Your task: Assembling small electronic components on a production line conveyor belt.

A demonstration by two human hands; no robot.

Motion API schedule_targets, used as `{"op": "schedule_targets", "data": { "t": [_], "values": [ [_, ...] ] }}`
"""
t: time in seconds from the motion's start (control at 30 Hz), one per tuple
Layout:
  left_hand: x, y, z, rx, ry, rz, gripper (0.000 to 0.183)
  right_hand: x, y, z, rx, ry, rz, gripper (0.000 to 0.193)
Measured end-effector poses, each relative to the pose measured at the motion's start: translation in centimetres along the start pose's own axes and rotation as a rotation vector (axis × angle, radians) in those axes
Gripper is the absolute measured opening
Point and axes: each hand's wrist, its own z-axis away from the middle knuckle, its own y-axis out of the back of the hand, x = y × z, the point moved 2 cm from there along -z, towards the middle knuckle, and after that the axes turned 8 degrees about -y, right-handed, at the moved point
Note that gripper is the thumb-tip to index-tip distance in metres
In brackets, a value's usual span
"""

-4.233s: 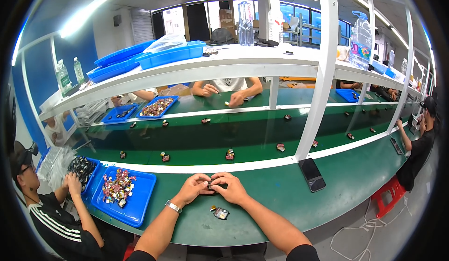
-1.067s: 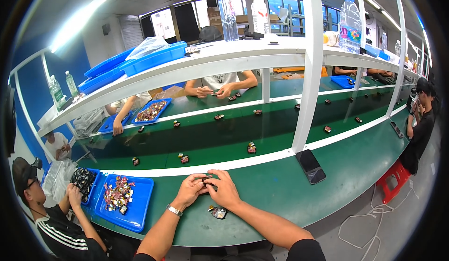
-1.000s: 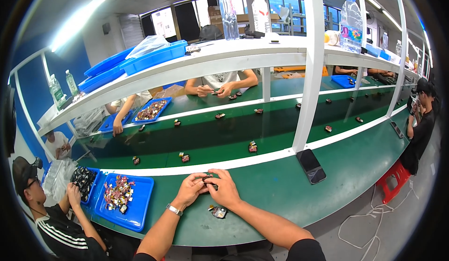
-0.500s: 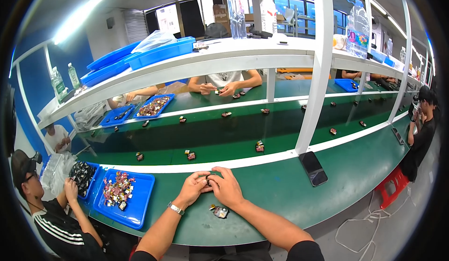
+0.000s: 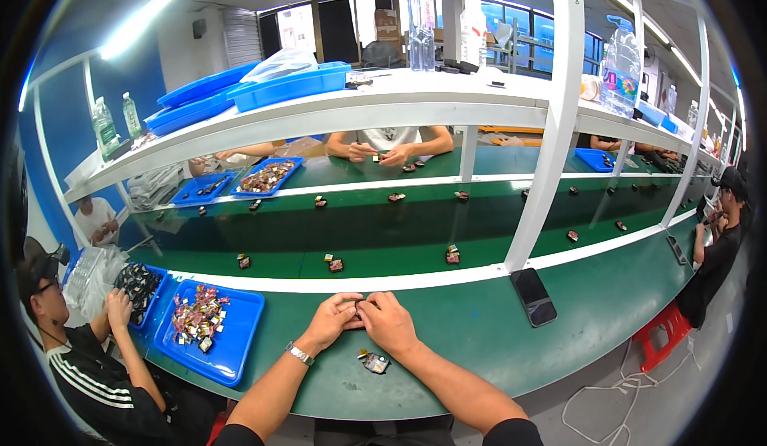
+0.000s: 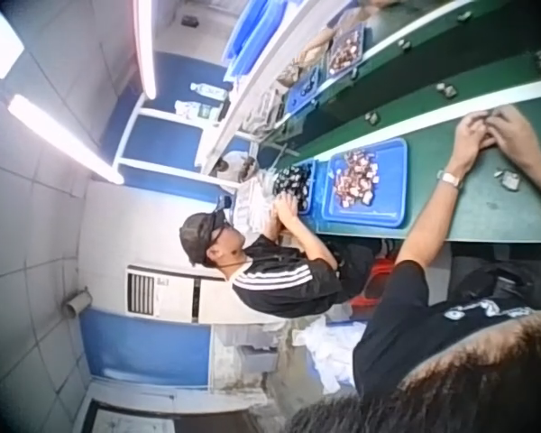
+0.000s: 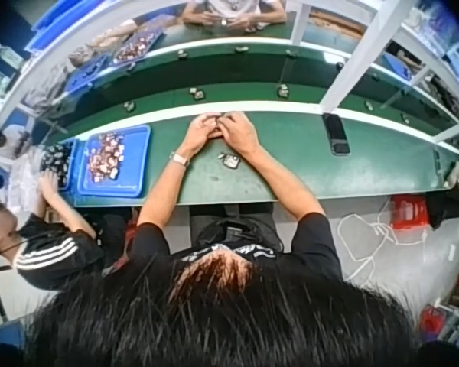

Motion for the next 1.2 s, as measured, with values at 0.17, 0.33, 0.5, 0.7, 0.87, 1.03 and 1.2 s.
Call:
{"op": "schedule_targets", "data": {
  "t": [0.17, 0.33, 0.5, 0.7, 0.87, 1.03, 1.2],
  "values": [
    [0.3, -0.5, 0.1, -0.002, -0.004, -0.01, 0.028, -0.1, -0.1, 0.3, 0.013, 0.005, 0.067, 0.007],
    [-0.1, -0.6, 0.1, 0.008, -0.011, -0.024, 0.026, 0.4, -0.7, 0.6, -0.022, 0.065, 0.154, 0.013],
    [-0.1, -0.1, -0.1, 0.074, -0.028, -0.028, 0.027, -0.4, -0.2, 0.1, -0.004, 0.093, 0.131, 0.025],
    [0.2, -0.2, -0.1, 0.133, -0.043, 0.051, 0.043, 2.4, -1.8, -1.2, -0.093, 0.036, -0.008, 0.035],
    [0.5, -0.4, -0.1, 0.107, -0.086, -0.034, 0.043, 10.8, -2.5, -6.0, 0.072, -0.247, 0.092, 0.039],
    [0.4, -0.3, -0.2, 0.009, -0.075, -0.096, 0.031, 14.6, -2.5, -7.1, -0.011, -0.442, 0.187, 0.051],
    [0.3, 0.6, -0.2, 0.015, -0.084, -0.107, 0.027, 15.0, 0.3, -7.4, 0.171, -0.437, 0.446, 0.053]
  ]
}}
